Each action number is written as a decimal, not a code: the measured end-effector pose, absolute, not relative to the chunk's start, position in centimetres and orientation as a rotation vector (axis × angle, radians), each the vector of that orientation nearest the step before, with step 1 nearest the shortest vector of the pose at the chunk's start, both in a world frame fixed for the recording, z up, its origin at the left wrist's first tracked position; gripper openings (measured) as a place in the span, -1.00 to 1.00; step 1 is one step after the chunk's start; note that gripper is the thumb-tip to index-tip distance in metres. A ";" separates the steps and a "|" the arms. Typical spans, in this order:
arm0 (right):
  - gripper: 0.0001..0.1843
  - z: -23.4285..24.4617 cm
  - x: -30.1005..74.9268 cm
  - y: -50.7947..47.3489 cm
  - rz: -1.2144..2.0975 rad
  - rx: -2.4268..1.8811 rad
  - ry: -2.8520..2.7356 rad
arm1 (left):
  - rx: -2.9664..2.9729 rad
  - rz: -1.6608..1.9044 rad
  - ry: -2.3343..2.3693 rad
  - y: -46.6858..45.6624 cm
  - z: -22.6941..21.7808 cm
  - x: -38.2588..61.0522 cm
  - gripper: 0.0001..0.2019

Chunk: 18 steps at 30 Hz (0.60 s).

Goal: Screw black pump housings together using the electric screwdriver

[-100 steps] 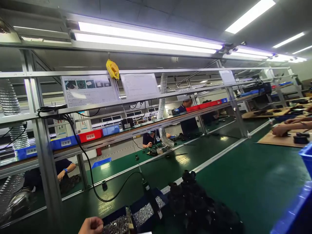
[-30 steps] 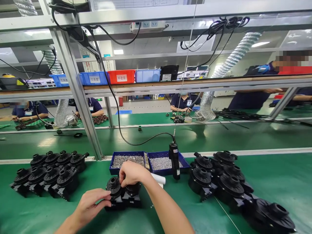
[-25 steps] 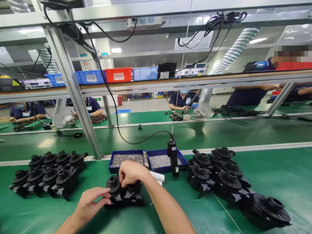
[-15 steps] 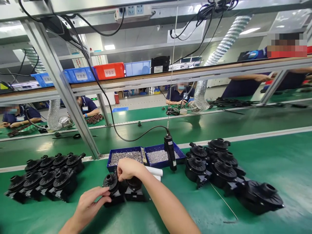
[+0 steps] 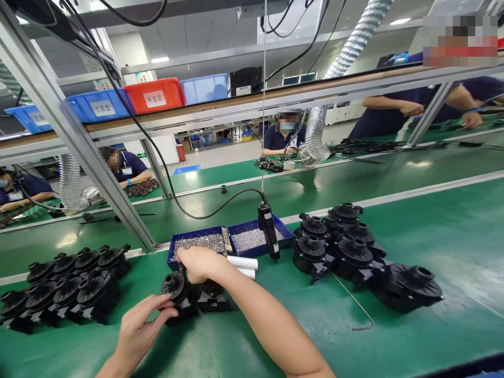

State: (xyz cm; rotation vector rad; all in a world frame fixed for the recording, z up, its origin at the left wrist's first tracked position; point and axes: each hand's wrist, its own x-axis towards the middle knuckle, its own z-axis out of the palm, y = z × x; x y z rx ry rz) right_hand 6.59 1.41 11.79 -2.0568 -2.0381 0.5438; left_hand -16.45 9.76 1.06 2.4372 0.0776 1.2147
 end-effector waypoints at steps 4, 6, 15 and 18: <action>-0.39 12.1 5.6 1.2 0.460 -2.108 -2.042 | 2.465 1.239 0.103 9.4 0.8 -16.2 -0.69; -0.41 12.3 5.2 1.1 0.423 -2.124 -2.038 | 2.478 1.249 0.102 9.3 0.8 -16.1 -0.72; -0.34 13.2 6.3 0.4 0.537 -2.100 -2.121 | 2.461 1.302 0.079 9.7 1.0 -15.9 -0.71; -0.54 12.9 6.3 0.8 0.531 -2.253 -2.089 | 2.212 1.208 0.454 10.4 0.0 -15.3 -0.42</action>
